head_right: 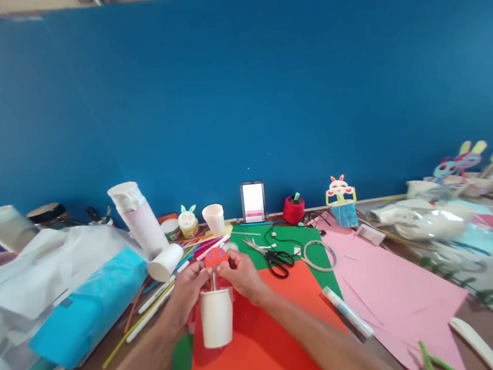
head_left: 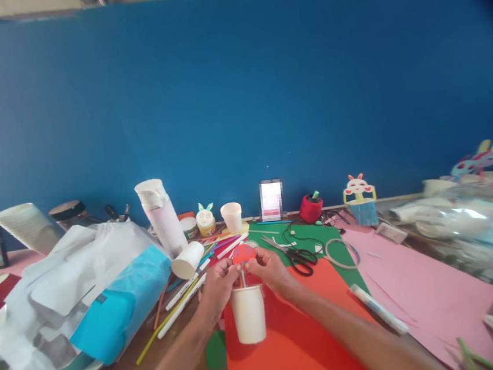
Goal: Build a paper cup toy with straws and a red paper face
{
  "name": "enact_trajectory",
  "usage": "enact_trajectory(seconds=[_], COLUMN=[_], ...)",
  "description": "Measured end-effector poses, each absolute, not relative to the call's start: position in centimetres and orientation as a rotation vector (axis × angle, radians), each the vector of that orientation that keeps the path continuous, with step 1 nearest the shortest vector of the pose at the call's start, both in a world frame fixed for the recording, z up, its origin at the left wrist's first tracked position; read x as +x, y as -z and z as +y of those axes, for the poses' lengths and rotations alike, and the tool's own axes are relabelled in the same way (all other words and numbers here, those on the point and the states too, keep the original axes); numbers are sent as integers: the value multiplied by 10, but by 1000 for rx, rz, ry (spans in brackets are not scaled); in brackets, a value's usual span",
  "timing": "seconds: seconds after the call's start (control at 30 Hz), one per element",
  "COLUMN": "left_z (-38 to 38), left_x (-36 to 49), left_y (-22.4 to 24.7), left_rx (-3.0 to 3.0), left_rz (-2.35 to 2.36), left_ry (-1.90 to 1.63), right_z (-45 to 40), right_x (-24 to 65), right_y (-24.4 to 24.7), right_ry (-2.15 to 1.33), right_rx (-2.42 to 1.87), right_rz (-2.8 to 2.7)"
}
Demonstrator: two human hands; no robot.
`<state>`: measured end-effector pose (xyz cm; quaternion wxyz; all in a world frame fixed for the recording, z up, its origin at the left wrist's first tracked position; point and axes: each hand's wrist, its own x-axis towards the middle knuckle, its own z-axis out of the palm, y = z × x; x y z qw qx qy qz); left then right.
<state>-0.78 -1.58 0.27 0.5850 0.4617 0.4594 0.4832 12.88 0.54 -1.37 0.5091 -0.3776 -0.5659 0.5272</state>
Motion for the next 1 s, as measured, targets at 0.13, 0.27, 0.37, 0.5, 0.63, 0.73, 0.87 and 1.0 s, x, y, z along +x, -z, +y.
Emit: enact_trajectory(seconds=[0.13,0.27,0.37,0.5,0.63,0.73,0.87,1.0], left_z=[-21,-21,-19,-18,-16,-14,-13,-14], left_x=[-4,-3,-4,-5,-6,-7,-8,-9], left_y=[-10,-9,-6,-2,0,-1,-5,-8], left_rx=[1028,1035,1061,1102,1153,1161,1125,1062], left_rz=[960,1068,1135,1170,1213,1209,1062,982], left_ry=[-1086,-1070,-1077,-1104,-1103,-1070,-992,-946], right_z=[4,3,1,2,5,7,7,6], right_x=[132,135,136,138,137,135,134,135], right_y=[12,11,8,4,8,15,17,14], right_ry=[-1316,-1344,-1363,-1285,-1208,-1133,-1076,-1102], right_rx=[-856,-822,-801,-852,-926,-995,-1060,-1044], right_rz=[-1320,-1297,-1300,-1350,-1374,-1398,-1429,-1431])
